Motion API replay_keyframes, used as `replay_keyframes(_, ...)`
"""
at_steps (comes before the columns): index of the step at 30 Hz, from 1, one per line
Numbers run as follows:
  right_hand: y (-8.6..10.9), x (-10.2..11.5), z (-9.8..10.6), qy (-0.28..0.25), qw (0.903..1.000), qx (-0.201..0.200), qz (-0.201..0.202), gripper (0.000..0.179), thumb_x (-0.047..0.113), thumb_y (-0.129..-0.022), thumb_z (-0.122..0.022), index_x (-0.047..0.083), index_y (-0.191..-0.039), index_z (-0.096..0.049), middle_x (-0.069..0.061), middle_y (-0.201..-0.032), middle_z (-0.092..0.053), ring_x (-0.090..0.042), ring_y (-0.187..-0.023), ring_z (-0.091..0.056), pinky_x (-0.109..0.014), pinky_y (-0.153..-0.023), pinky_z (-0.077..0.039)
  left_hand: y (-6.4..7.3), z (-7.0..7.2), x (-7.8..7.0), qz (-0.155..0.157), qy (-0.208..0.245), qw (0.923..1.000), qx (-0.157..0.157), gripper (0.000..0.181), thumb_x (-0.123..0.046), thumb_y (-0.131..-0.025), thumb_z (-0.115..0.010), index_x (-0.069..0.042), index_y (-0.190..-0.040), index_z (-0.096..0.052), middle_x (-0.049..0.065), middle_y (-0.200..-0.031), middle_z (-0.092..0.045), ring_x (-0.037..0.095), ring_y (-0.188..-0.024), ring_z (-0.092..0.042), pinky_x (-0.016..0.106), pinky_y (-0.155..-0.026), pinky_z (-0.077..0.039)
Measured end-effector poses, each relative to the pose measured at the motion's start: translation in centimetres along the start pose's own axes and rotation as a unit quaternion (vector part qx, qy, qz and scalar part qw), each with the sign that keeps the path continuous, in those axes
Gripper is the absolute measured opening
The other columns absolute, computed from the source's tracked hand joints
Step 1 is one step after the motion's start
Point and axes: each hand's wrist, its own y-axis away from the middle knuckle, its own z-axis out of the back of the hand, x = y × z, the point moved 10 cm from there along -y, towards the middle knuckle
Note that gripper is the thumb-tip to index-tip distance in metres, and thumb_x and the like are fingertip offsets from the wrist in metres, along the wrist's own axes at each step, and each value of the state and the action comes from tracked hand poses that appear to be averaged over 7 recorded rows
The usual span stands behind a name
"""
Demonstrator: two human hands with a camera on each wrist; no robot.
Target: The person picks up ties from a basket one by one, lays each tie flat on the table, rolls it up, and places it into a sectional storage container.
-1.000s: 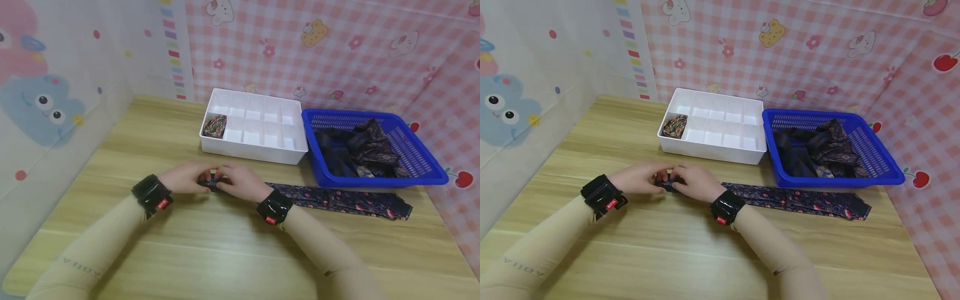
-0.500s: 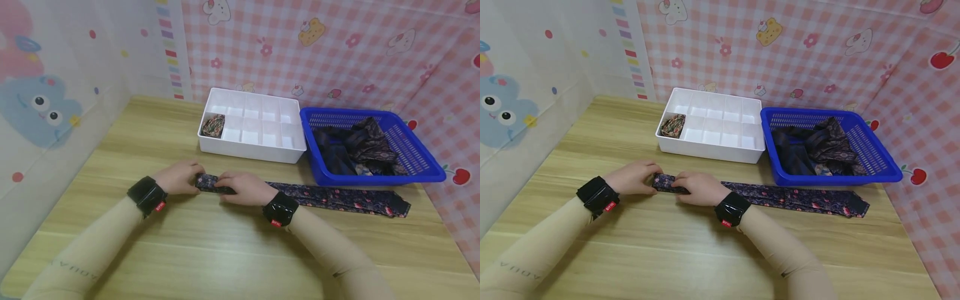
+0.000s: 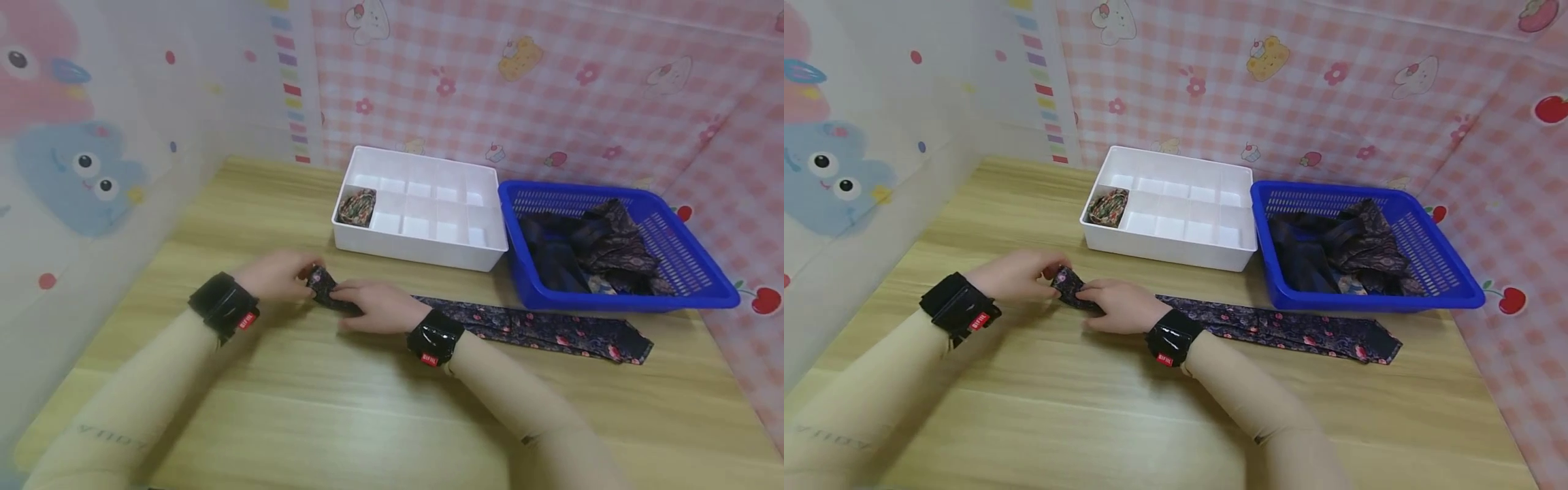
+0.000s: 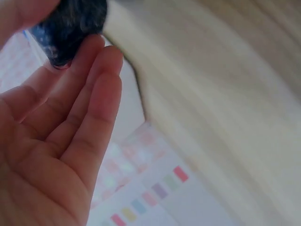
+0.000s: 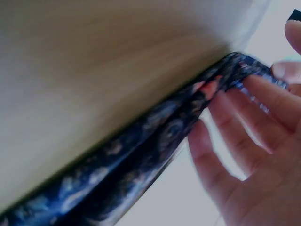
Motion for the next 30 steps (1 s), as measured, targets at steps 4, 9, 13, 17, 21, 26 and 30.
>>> replay_keyframes(4,0.5,-0.9,0.2,-0.027,0.9993,-0.002,-0.027,0.052,0.037,-0.092,-0.063,0.005,-0.133,-0.058,-0.009,-0.138,-0.051,-0.020,-0.125,-0.049,-0.028,-0.105,-0.036,-1.0,0.2,-1.8,-0.033,-0.007,0.9994,0.001,0.055,-0.010,-0.077,-0.073,-0.005,-0.128,-0.056,0.008,-0.100,-0.067,0.026,-0.093,-0.062,0.044,-0.080,-0.051)
replay_keyframes(9,2.0,-2.2,1.6,-0.042,0.9970,-0.025,-0.059,0.036,0.034,-0.092,-0.064,0.008,-0.115,-0.068,-0.005,-0.120,-0.061,-0.016,-0.106,-0.059,-0.030,-0.092,-0.046,-1.5,-0.2,-3.7,-0.080,0.006,0.9968,0.006,0.063,-0.014,-0.081,-0.074,-0.005,-0.138,-0.049,0.010,-0.107,-0.067,0.026,-0.101,-0.062,0.046,-0.084,-0.050)
replay_keyframes(13,3.4,-3.3,2.5,-0.047,0.9940,-0.055,-0.081,0.028,0.034,-0.092,-0.064,0.012,-0.108,-0.070,0.000,-0.109,-0.064,-0.012,-0.095,-0.060,-0.028,-0.083,-0.049,-1.5,-0.9,-4.6,-0.101,0.037,0.9940,0.019,0.055,-0.015,-0.090,-0.066,-0.005,-0.140,-0.047,0.010,-0.112,-0.068,0.025,-0.106,-0.062,0.047,-0.088,-0.049)
replay_keyframes(17,4.5,-3.0,2.9,-0.021,0.9950,-0.080,-0.056,0.032,0.031,-0.092,-0.065,0.010,-0.115,-0.068,-0.004,-0.118,-0.063,-0.015,-0.107,-0.059,-0.030,-0.090,-0.047,-1.4,-1.9,-5.4,-0.110,0.047,0.9924,0.030,0.049,-0.014,-0.095,-0.058,-0.005,-0.141,-0.046,0.012,-0.118,-0.067,0.028,-0.111,-0.060,0.048,-0.091,-0.048)
replay_keyframes(21,4.9,-2.0,2.4,0.020,0.9971,-0.073,-0.010,0.040,0.031,-0.091,-0.065,0.006,-0.123,-0.065,-0.009,-0.132,-0.057,-0.021,-0.122,-0.052,-0.033,-0.103,-0.040,-1.5,-2.8,-6.1,-0.120,0.032,0.9919,0.027,0.043,-0.011,-0.096,-0.055,-0.005,-0.138,-0.050,0.012,-0.125,-0.063,0.027,-0.115,-0.059,0.046,-0.096,-0.046)
replay_keyframes(26,5.2,-1.7,1.6,0.051,0.9970,-0.057,0.000,0.041,0.033,-0.091,-0.065,0.007,-0.123,-0.065,-0.008,-0.133,-0.057,-0.020,-0.123,-0.053,-0.032,-0.104,-0.039,-1.5,-3.7,-6.6,-0.121,0.027,0.9919,0.027,0.039,-0.009,-0.097,-0.053,-0.003,-0.136,-0.054,0.012,-0.130,-0.060,0.026,-0.117,-0.057,0.044,-0.099,-0.044)
replay_keyframes(30,5.4,-1.9,1.3,0.060,0.9969,-0.049,-0.013,0.039,0.033,-0.091,-0.064,0.009,-0.122,-0.066,-0.005,-0.131,-0.059,-0.020,-0.119,-0.055,-0.035,-0.102,-0.041,-1.7,-4.0,-6.6,-0.116,0.036,0.9923,0.028,0.038,-0.008,-0.095,-0.055,-0.002,-0.132,-0.057,0.013,-0.129,-0.061,0.027,-0.116,-0.058,0.045,-0.099,-0.044)
